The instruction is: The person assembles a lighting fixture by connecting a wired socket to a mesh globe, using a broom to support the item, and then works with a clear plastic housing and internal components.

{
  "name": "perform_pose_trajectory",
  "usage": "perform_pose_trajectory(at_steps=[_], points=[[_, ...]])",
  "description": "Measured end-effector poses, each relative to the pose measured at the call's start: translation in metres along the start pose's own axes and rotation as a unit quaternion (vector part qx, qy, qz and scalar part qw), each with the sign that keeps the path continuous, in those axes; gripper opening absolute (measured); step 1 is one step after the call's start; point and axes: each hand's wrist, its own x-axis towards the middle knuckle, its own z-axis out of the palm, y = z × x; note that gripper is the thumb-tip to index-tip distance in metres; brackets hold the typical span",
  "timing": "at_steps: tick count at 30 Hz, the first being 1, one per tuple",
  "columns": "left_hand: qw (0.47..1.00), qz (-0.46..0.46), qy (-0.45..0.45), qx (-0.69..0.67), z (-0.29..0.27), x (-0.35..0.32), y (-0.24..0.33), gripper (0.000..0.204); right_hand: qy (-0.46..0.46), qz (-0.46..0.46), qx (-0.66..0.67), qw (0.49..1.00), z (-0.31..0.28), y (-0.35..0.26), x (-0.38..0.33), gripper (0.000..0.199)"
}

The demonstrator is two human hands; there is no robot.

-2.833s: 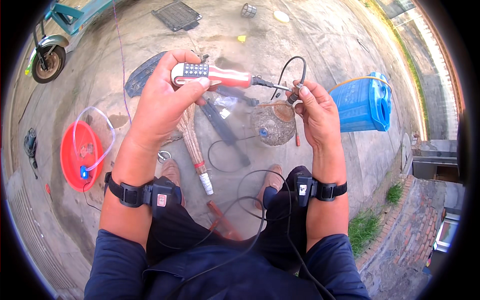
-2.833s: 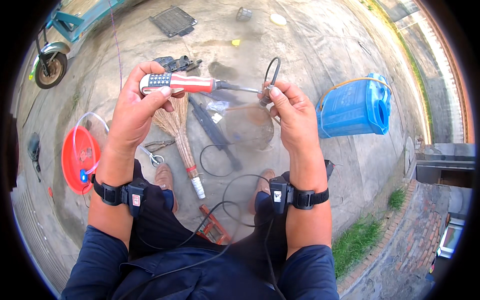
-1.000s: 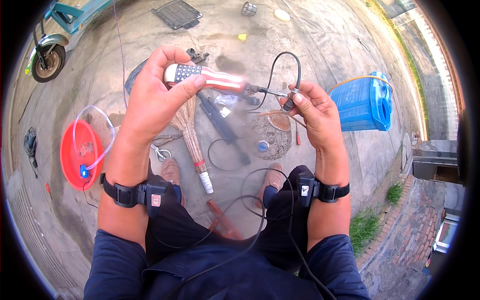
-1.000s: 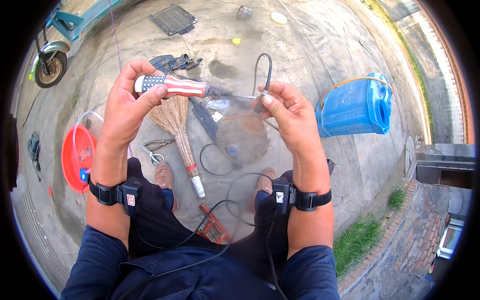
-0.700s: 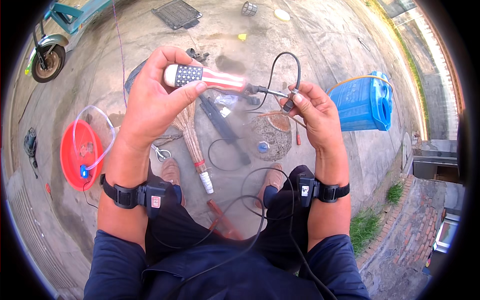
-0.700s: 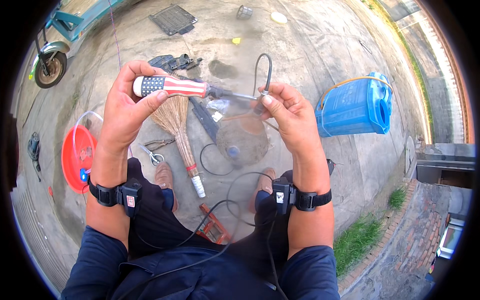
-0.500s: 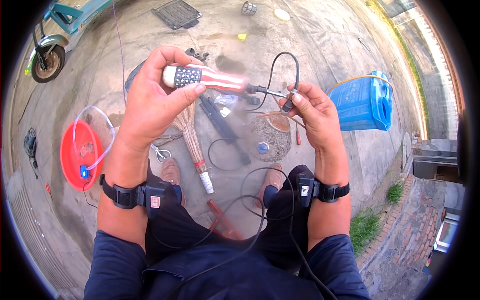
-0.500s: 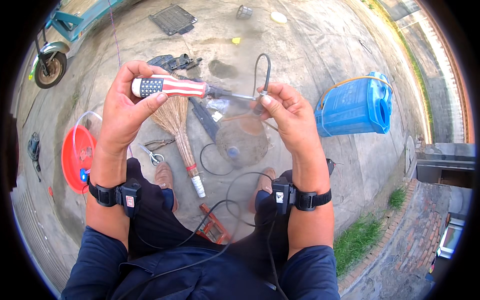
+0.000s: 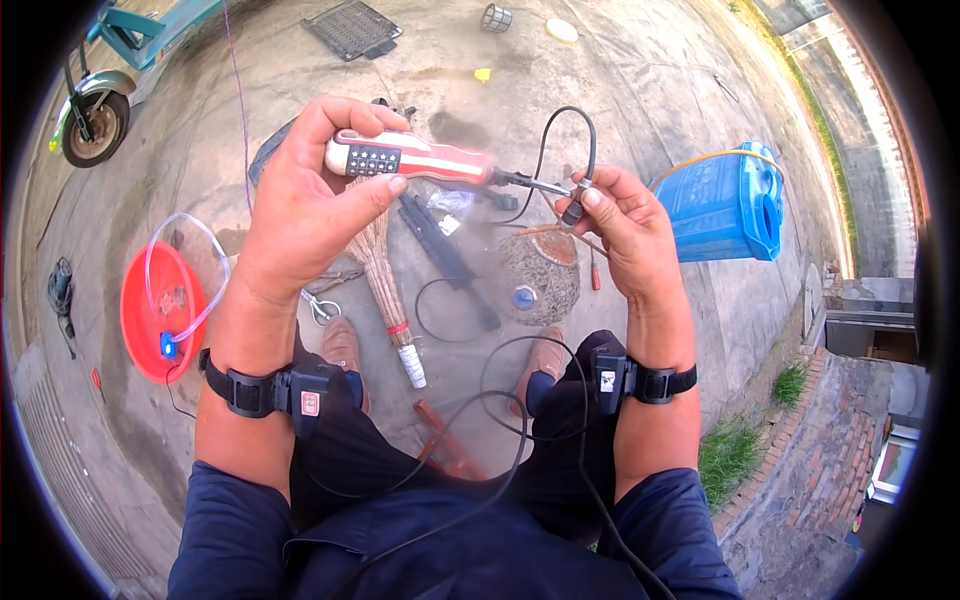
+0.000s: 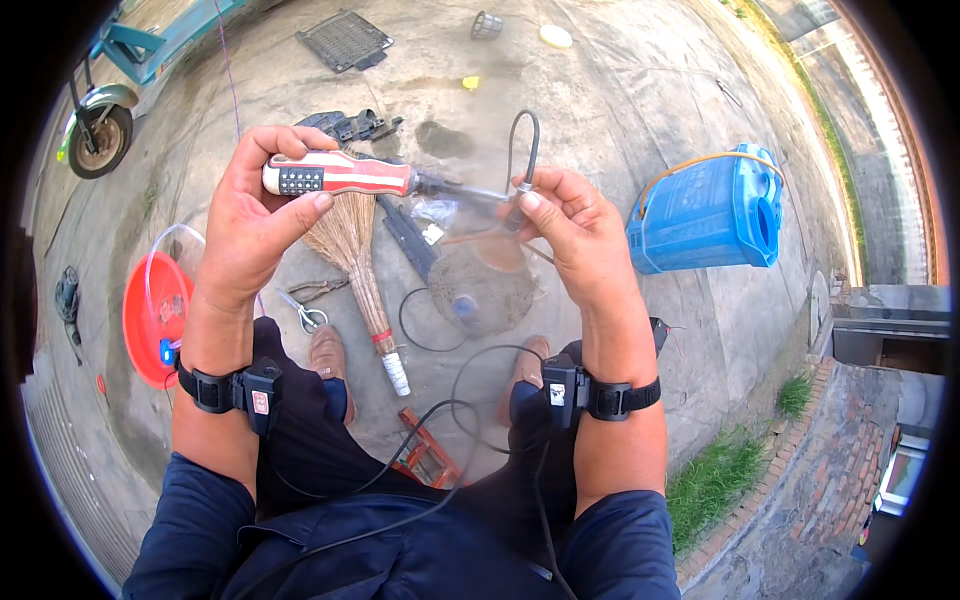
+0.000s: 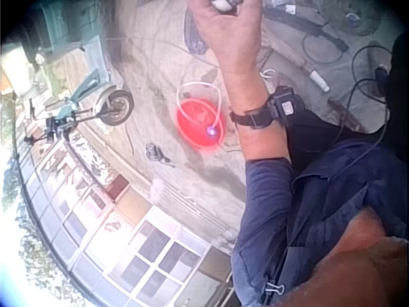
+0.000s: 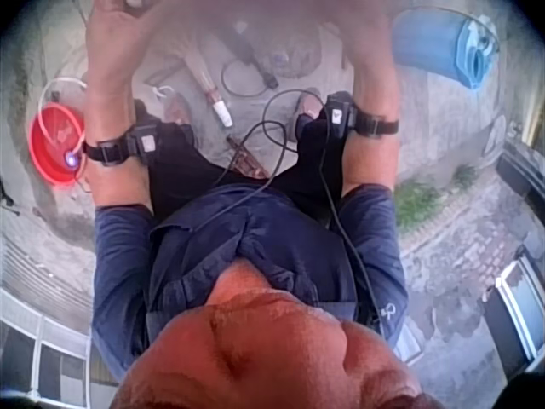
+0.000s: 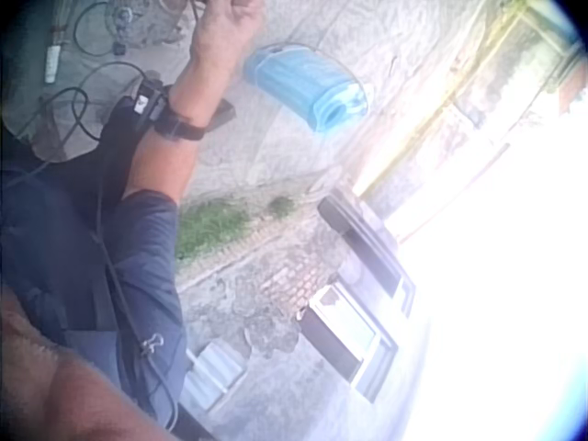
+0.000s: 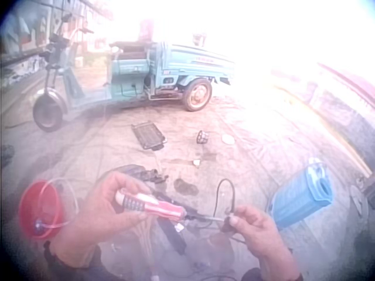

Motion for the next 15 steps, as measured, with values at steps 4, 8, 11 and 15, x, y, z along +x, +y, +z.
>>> perform_pose_trajectory(at_steps=[4,8,11,15], points=[[0.996,-0.048,-0.001,0.080,-0.004,0.003,0.008,0.028,0.003,-0.013,-0.004,1.000,-0.001,-0.002,0.000,0.022],[0.973,-0.197,0.005,0.117,-0.009,0.006,0.007,0.028,-0.003,-0.019,-0.005,1.000,-0.002,0.000,0.000,0.022],[0.985,-0.143,0.020,0.093,-0.009,0.003,0.001,0.029,-0.011,-0.012,-0.011,1.000,0.000,0.001,0.000,0.022],[0.992,-0.095,0.021,0.084,-0.011,0.002,-0.002,0.033,-0.008,-0.010,-0.011,1.000,0.004,0.002,0.000,0.022]])
